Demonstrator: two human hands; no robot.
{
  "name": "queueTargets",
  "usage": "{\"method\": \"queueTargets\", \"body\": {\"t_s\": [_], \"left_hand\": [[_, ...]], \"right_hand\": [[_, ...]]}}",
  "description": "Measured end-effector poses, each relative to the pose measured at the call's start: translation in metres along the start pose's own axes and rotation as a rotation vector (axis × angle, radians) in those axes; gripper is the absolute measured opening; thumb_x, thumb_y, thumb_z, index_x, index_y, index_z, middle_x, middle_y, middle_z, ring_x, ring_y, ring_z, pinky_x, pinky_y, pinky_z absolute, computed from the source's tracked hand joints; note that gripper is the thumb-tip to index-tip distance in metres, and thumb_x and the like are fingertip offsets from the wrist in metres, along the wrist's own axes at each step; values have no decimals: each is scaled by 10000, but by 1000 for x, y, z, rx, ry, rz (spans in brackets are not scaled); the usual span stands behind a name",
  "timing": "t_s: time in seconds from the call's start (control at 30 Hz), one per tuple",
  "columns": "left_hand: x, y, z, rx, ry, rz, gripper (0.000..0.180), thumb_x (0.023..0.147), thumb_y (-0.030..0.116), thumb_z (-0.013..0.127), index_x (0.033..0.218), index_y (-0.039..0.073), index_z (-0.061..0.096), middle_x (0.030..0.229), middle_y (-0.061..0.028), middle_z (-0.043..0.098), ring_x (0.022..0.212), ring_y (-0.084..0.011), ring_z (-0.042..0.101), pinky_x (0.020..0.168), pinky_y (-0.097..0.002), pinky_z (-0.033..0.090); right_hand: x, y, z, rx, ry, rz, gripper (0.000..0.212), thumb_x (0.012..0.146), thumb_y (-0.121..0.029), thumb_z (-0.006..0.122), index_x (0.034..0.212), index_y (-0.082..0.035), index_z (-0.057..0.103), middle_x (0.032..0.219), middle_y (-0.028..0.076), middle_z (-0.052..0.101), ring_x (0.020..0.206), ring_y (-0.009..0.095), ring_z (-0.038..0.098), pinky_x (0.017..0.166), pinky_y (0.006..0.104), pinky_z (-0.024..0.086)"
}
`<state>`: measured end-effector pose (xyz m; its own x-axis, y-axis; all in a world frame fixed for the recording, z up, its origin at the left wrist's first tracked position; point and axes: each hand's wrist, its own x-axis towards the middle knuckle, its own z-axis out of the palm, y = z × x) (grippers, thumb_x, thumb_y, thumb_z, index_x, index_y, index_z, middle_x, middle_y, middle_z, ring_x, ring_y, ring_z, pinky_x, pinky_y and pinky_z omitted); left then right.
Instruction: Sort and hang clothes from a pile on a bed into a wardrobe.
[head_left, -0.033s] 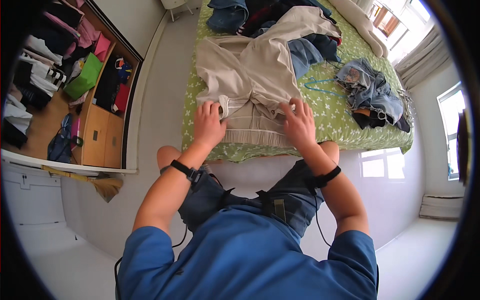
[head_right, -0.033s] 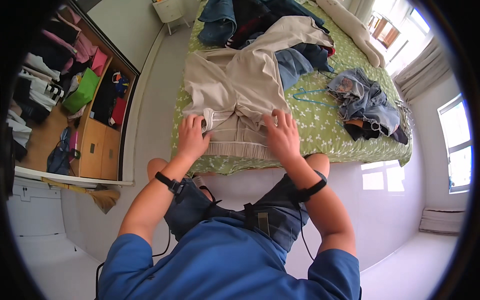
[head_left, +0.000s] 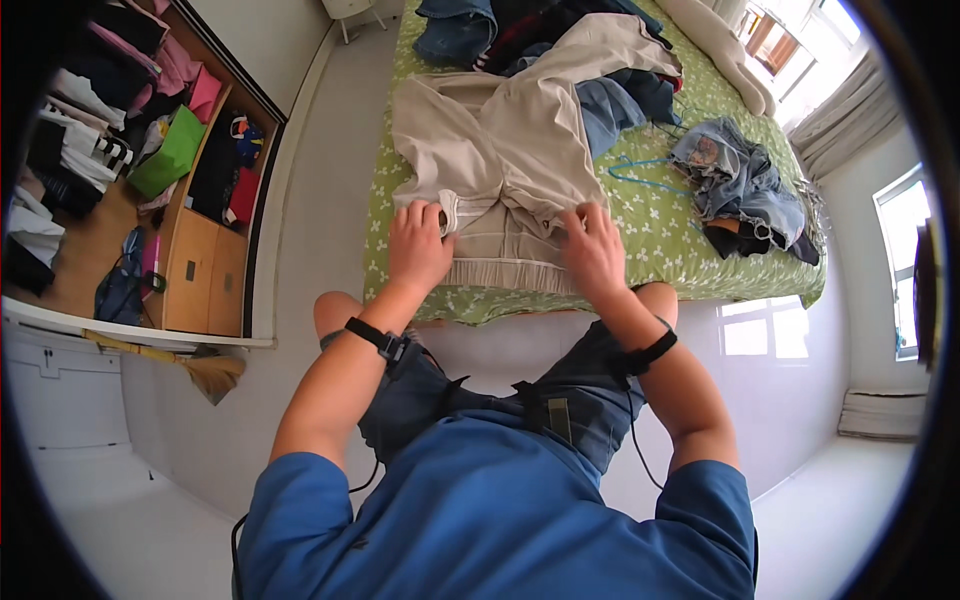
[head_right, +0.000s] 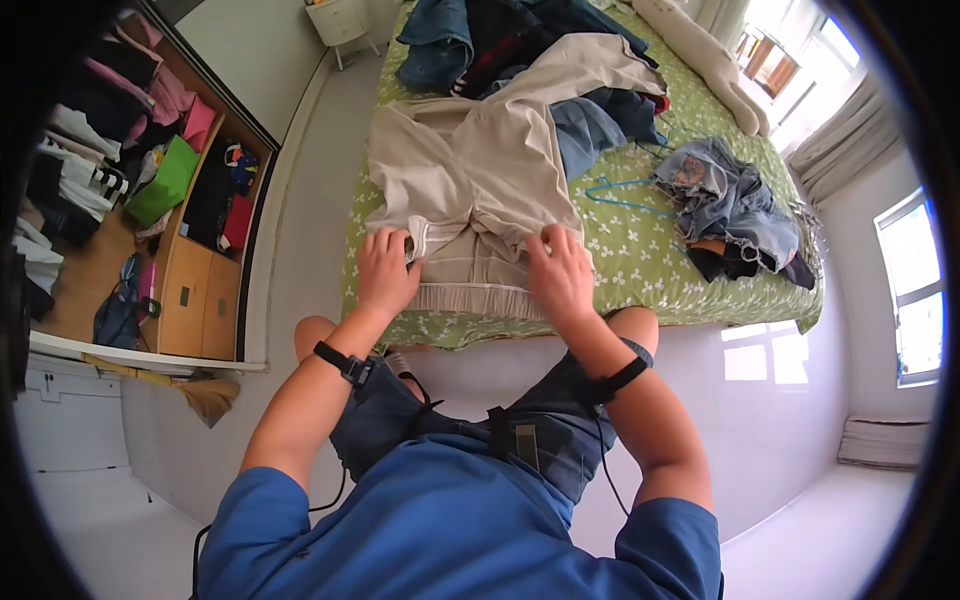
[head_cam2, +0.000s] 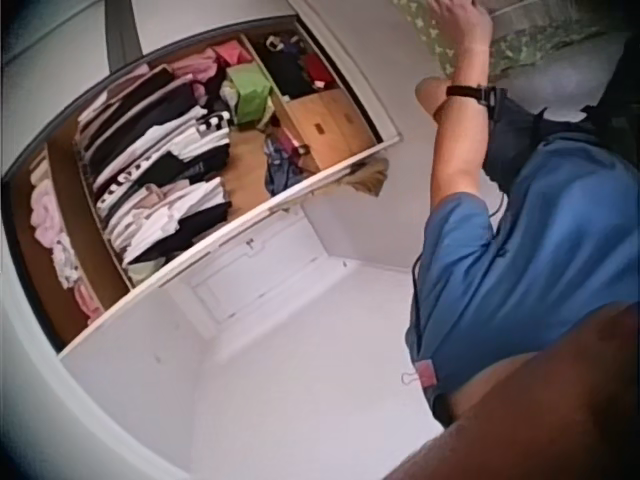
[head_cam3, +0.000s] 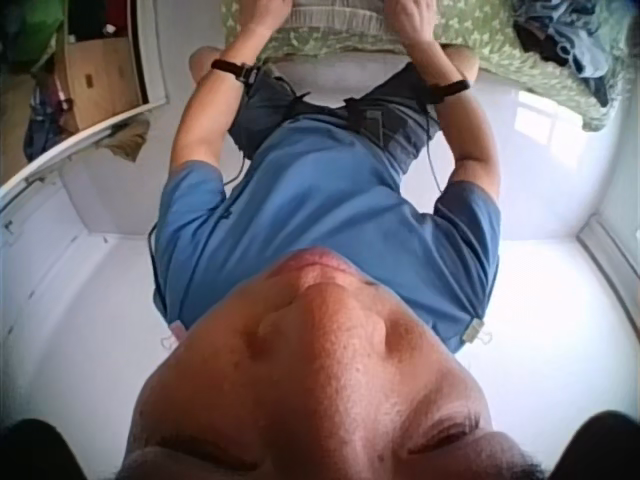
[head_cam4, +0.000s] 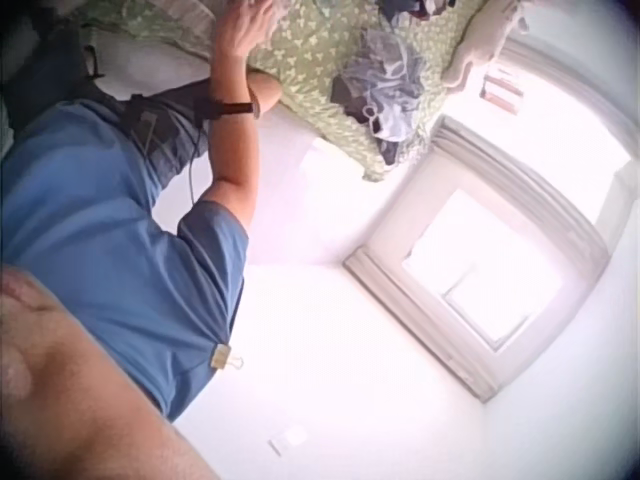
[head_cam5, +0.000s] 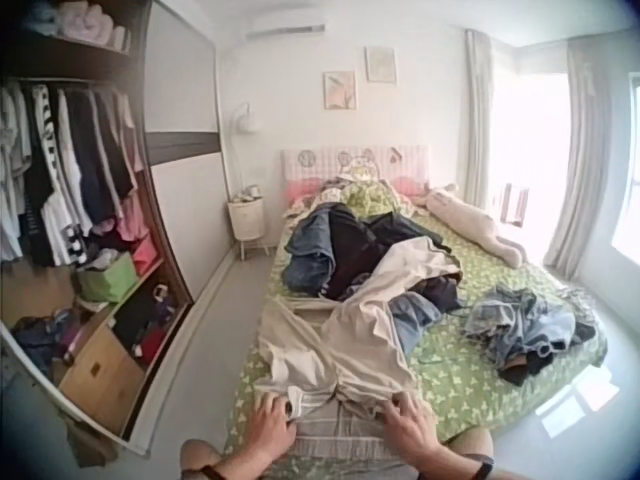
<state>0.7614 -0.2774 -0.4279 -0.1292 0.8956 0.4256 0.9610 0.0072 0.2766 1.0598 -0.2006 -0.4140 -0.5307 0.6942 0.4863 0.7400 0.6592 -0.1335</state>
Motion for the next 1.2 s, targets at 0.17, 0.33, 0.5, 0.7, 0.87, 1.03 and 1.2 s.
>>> {"method": "queueTargets", "body": {"t_s": [0.17, 0.33, 0.5, 0.7, 0.87, 1.03, 1.2], "left_hand": [[0, 3, 14, -31, 40, -53, 399, 863, 212, 833, 1175, 45, 650, 1102, -142, 643, 1075, -394, 599, 960, -490, 483], [9, 14, 26, -180, 21, -213, 312, 885, 185, 803, 1151, 49, 713, 1063, -129, 696, 1056, -379, 651, 923, -490, 524], [20, 57, 36, -499, 74, -23, 157, 931, 123, 767, 1070, 54, 785, 1020, -108, 709, 897, -342, 684, 804, -427, 554], [7, 59, 72, -664, 129, -128, 198, 915, 61, 743, 1098, 33, 672, 1033, -142, 685, 982, -367, 683, 844, -458, 552], [2, 55, 92, -806, -13, -281, 193, 979, 144, 746, 1126, 24, 711, 994, -123, 734, 866, -284, 704, 796, -397, 564], [10, 36, 96, -874, -110, -343, 271, 1013, 209, 755, 1194, 8, 745, 969, -69, 775, 841, -137, 670, 799, -321, 551], [11, 27, 96, -1140, -240, -425, 247, 1035, 183, 724, 1199, -2, 745, 1006, -33, 778, 879, -110, 662, 827, -302, 547]], "right_hand": [[-13, -13, 26, 105, -4, 112, 78, 933, -128, 657, 970, -94, 598, 839, 125, 675, 828, 323, 723, 682, 457, 563], [-18, -15, 48, 281, -116, 586, 463, 902, -466, 797, 990, -13, 766, 872, 222, 765, 841, 422, 737, 773, 489, 572], [9, -20, 84, 786, -10, 891, 452, 935, -373, 802, 1070, 58, 793, 851, 147, 766, 762, 216, 704, 762, 373, 546], [19, -41, 101, 1144, 10, 868, 243, 978, -190, 801, 964, 52, 812, 753, 7, 733, 722, 69, 603, 677, 271, 470], [-6, -40, 135, 1124, 155, 705, 332, 961, -233, 800, 1166, 28, 784, 1074, 144, 817, 983, 194, 749, 902, 349, 550], [0, -37, 133, 1177, 76, 685, 360, 963, -222, 802, 1227, 17, 750, 1182, 127, 798, 1083, 221, 726, 979, 353, 531], [-2, -38, 140, 1236, 118, 681, 340, 959, -222, 800, 1213, 1, 759, 1162, 134, 798, 1057, 231, 729, 976, 366, 533]]}}
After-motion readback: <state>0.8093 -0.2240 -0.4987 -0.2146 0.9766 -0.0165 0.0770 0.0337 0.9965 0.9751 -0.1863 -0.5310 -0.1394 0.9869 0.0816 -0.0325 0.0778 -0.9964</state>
